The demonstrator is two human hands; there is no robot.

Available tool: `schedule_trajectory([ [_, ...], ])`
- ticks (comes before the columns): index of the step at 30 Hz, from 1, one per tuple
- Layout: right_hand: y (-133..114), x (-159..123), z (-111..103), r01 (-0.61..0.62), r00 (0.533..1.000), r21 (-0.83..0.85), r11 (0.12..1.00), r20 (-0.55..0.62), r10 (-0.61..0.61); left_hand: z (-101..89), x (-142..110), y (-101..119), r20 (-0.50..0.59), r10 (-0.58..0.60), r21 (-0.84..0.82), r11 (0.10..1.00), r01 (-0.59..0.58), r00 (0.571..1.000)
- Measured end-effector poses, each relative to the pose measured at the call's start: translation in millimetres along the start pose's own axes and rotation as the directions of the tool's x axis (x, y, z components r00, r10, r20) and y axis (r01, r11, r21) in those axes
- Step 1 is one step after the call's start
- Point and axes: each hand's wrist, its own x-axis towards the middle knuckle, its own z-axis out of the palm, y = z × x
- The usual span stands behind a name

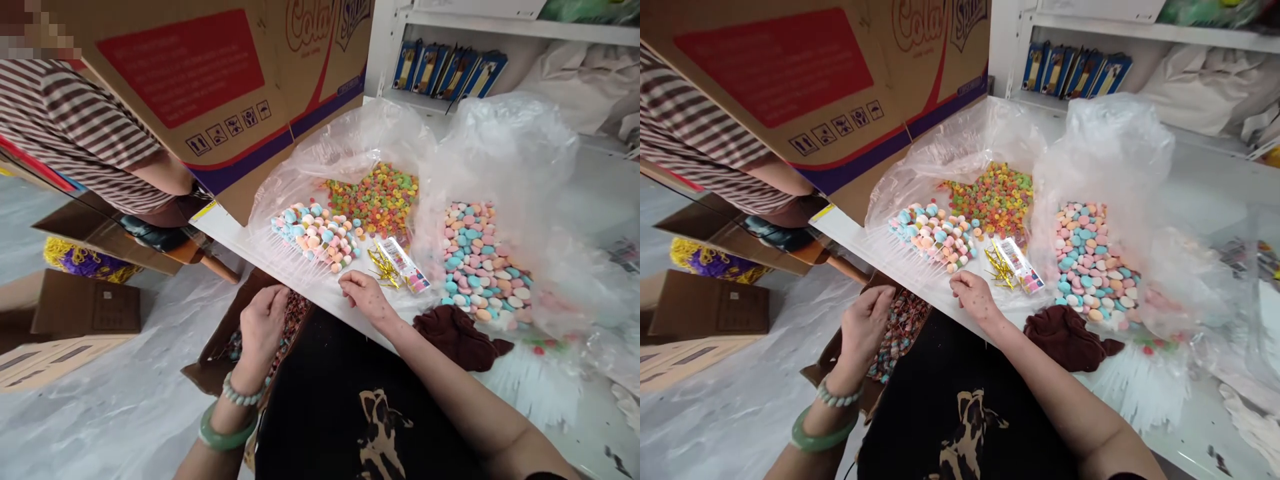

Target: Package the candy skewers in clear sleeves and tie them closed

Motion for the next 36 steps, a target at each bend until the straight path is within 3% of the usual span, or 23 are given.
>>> schedule_trajectory([
  [3,-4.4,5.3,8.2,0.009,1.000,0.064,0.998,-0.022,-0.008,11.8,33.6,31.4,0.002,0.012,-0.016,1.000,-0.012,1.000],
  [6,-10.3,8.5,12.7,-0.001,0.999,0.105,0.994,-0.034,0.005,25.1,56.9,45.3,0.141,-0.039,-0.051,0.998,0.046,0.989],
  [9,-17.6,12.4,14.7,-0.012,0.999,0.188,0.982,-0.049,0.022,36.6,63.5,45.2,0.294,-0.094,-0.275,0.945,0.179,0.951],
  [12,-26.1,15.4,19.1,-0.024,0.998,0.305,0.952,-0.055,0.043,46.0,52.1,43.3,0.301,-0.201,-0.550,0.762,0.342,0.932],
  [15,-33.6,15.2,26.4,-0.024,0.999,0.406,0.914,-0.033,0.041,57.9,26.9,48.1,0.257,-0.258,-0.712,0.601,0.363,0.931],
  [18,-34.6,11.4,27.2,0.034,0.995,0.467,0.884,-0.100,0.015,71.3,-1.1,57.0,0.263,-0.231,-0.727,0.590,0.350,0.937],
  [21,-24.6,3.7,8.4,0.064,0.979,0.423,0.904,-0.204,0.026,77.3,-15.7,66.5,0.388,-0.103,-0.621,0.705,0.342,0.916],
  [23,-13.4,-3.8,-14.8,0.086,0.957,0.320,0.943,-0.291,0.011,76.8,-11.4,75.4,0.482,0.047,-0.459,0.864,0.206,0.875],
  [25,-1.9,-12.9,-40.3,0.100,0.925,0.194,0.976,-0.380,-0.019,78.0,5.9,88.8,0.489,0.188,-0.221,0.971,-0.087,0.852],
  [26,3.0,-17.6,-51.6,0.079,0.925,0.153,0.985,-0.379,-0.016,81.2,19.1,97.5,0.455,0.238,-0.068,0.970,-0.233,0.858],
  [28,10.7,-26.8,-68.6,0.041,0.929,0.086,0.995,-0.369,-0.006,95.0,51.5,117.4,0.407,0.358,0.204,0.861,-0.466,0.840],
  [30,15.9,-34.7,-77.6,0.034,0.932,0.029,0.999,-0.361,-0.021,117.3,86.1,137.3,0.368,0.464,0.399,0.704,-0.588,0.806],
  [33,21.9,-42.3,-83.5,0.045,0.943,0.011,0.999,-0.329,-0.039,154.5,127.1,158.0,0.461,0.457,0.550,0.526,-0.649,0.761],
  [36,27.3,-45.2,-90.9,0.027,0.960,0.089,0.996,-0.281,-0.001,178.2,147.8,162.6,0.555,0.404,0.573,0.447,-0.687,0.727],
])
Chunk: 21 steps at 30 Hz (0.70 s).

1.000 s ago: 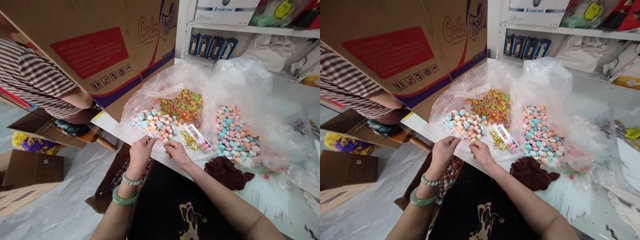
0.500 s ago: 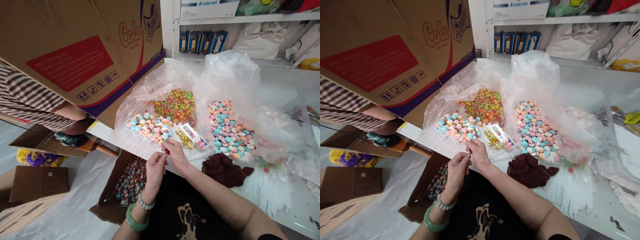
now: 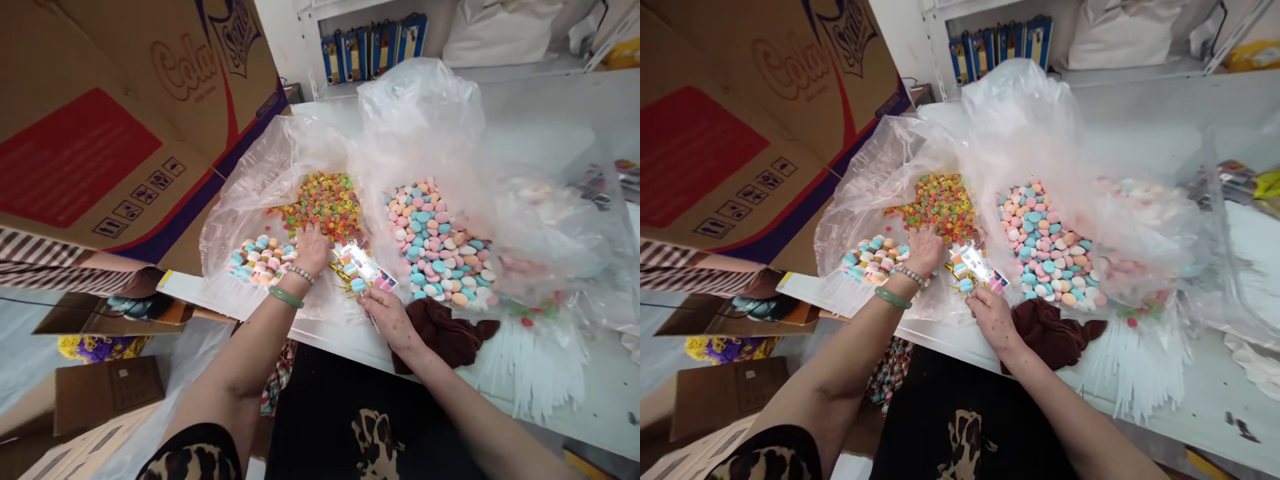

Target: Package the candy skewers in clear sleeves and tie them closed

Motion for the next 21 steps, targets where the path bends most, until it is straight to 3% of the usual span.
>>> schedule_trajectory([
  [5,2.8,2.2,-16.0,-0.041,0.999,0.102,0.994,0.021,0.039,1.0,2.7,-5.9,0.020,0.034,0.006,0.999,-0.035,0.999],
  [7,2.9,1.8,-19.4,-0.032,0.999,0.084,0.996,-0.003,0.032,-6.5,-6.0,-6.5,-0.051,-0.007,-0.118,0.993,0.001,0.999],
  [9,3.0,0.4,-20.5,0.009,0.999,0.018,1.000,-0.052,-0.008,-15.1,-21.2,-3.9,-0.119,-0.147,-0.397,0.913,0.089,0.982],
  [10,3.0,-0.6,-20.3,0.046,0.996,-0.025,0.999,-0.070,-0.048,-18.7,-31.2,-1.6,-0.109,-0.233,-0.582,0.803,0.128,0.966],
  [11,2.9,-1.7,-19.7,0.093,0.992,-0.069,0.993,-0.081,-0.098,-21.4,-42.4,1.3,-0.050,-0.303,-0.761,0.629,0.159,0.952],
  [12,2.7,-2.9,-18.7,0.141,0.985,-0.108,0.984,-0.086,-0.151,-22.8,-54.4,4.5,0.038,-0.335,-0.900,0.398,0.178,0.941],
  [14,2.2,-5.4,-15.4,0.211,0.972,-0.170,0.963,-0.068,-0.225,-22.0,-78.5,10.9,0.186,-0.286,-0.982,-0.034,0.184,0.940],
  [15,2.0,-6.8,-13.4,0.228,0.968,-0.192,0.955,-0.059,-0.243,-20.0,-89.5,13.7,0.215,-0.276,-0.970,-0.173,0.172,0.937],
  [17,2.2,-9.8,-9.0,0.246,0.964,-0.230,0.942,-0.044,-0.263,-14.1,-107.6,17.6,0.233,-0.296,-0.937,-0.322,0.133,0.926],
  [21,5.0,-17.0,-2.3,0.278,0.956,-0.283,0.918,-0.008,-0.292,-0.9,-127.3,17.8,0.262,-0.361,-0.893,-0.442,0.083,0.895],
])
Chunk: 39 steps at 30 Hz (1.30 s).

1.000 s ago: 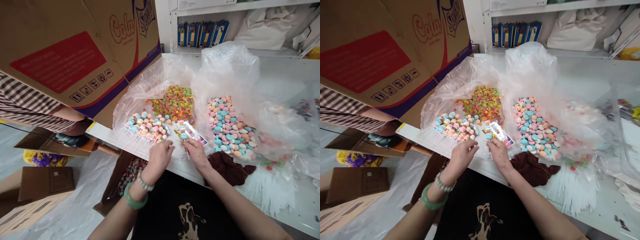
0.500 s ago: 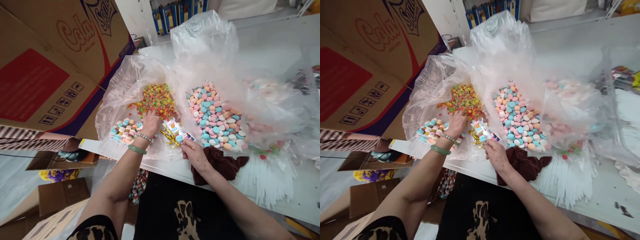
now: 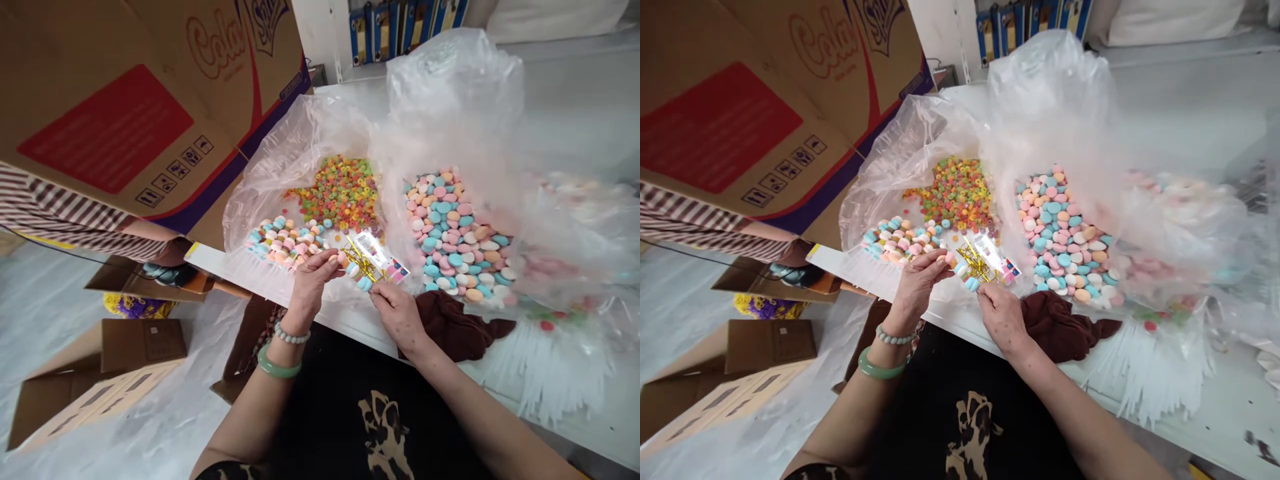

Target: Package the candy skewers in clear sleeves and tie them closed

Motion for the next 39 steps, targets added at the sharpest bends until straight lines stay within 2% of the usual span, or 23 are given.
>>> schedule_trajectory([
  [5,-1.7,-7.6,4.3,0.027,0.999,-0.023,0.999,0.045,-0.026,-13.9,-0.6,-10.2,-0.141,0.001,-0.108,0.994,-0.017,0.990],
  [8,-3.7,-8.0,7.4,0.023,0.998,-0.049,0.999,0.064,-0.019,-18.2,-1.3,-15.1,-0.183,0.060,-0.076,0.994,-0.075,0.981],
  [12,-4.4,-6.4,11.0,0.009,0.998,-0.073,0.997,0.068,-0.004,-20.7,-5.5,-20.0,-0.114,0.078,-0.038,0.996,-0.082,0.990],
  [16,-2.0,-6.8,10.5,0.002,0.997,-0.087,0.996,0.083,0.005,-27.8,-6.3,-22.2,-0.028,-0.005,-0.110,0.994,0.002,1.000],
  [22,-0.4,-7.9,8.6,0.027,0.995,-0.043,0.999,0.095,-0.023,-40.6,-0.2,-21.3,0.020,-0.139,-0.287,0.948,0.139,0.990],
  [27,-2.6,-7.5,9.9,0.025,0.995,-0.015,1.000,0.093,-0.024,-37.7,-2.7,-19.1,0.048,-0.140,-0.340,0.929,0.148,0.989],
  [32,-1.5,-6.7,9.7,-0.009,0.995,0.034,0.999,0.095,0.006,-40.7,-2.5,-19.2,0.157,-0.178,-0.334,0.916,0.222,0.971],
  [39,0.6,-5.5,10.4,-0.050,0.994,0.043,0.998,0.094,0.046,-46.9,2.9,-23.1,0.071,-0.150,-0.367,0.915,0.165,0.986],
])
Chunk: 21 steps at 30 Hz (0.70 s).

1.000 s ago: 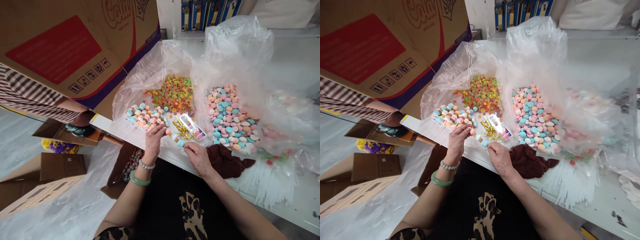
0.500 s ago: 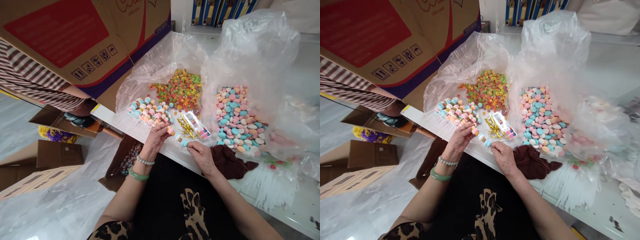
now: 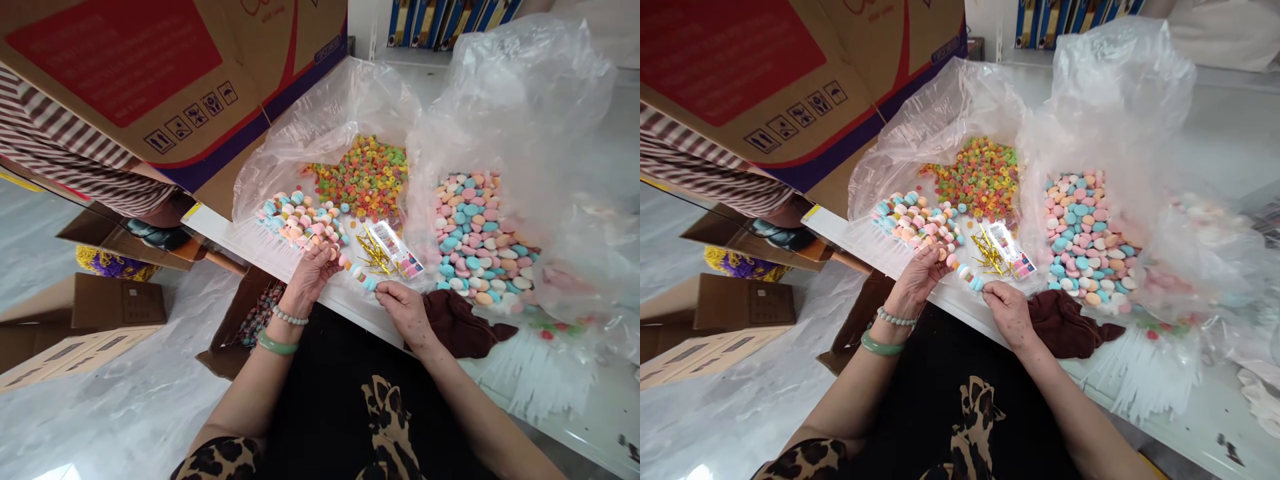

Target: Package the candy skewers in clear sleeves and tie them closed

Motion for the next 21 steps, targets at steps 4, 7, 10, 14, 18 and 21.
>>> schedule_trajectory([
  [4,-2.5,1.3,2.3,0.000,1.000,-0.011,1.000,0.014,0.000,5.0,-2.0,-3.0,-0.027,-0.036,0.063,0.997,0.038,0.999],
  [7,-2.6,1.8,3.7,-0.017,1.000,-0.048,0.999,-0.009,0.016,8.4,-3.9,-6.9,-0.047,-0.005,0.110,0.994,0.010,0.999],
  [10,-0.1,1.9,5.0,-0.052,0.998,-0.078,0.996,-0.036,0.049,10.2,-6.5,-13.0,-0.071,0.096,0.199,0.977,-0.080,0.993],
  [14,2.5,0.4,9.3,-0.119,0.992,-0.088,0.989,-0.039,0.116,10.5,-10.0,-23.9,-0.075,0.214,0.364,0.915,-0.173,0.974],
  [18,-0.7,-2.8,19.1,-0.160,0.987,-0.053,0.986,0.002,0.160,9.4,-12.8,-34.6,-0.079,0.375,0.604,0.755,-0.255,0.924],
  [21,-2.4,-3.9,28.1,-0.193,0.981,0.026,0.981,0.024,0.193,8.4,-14.3,-40.7,-0.056,0.453,0.755,0.602,-0.260,0.890],
])
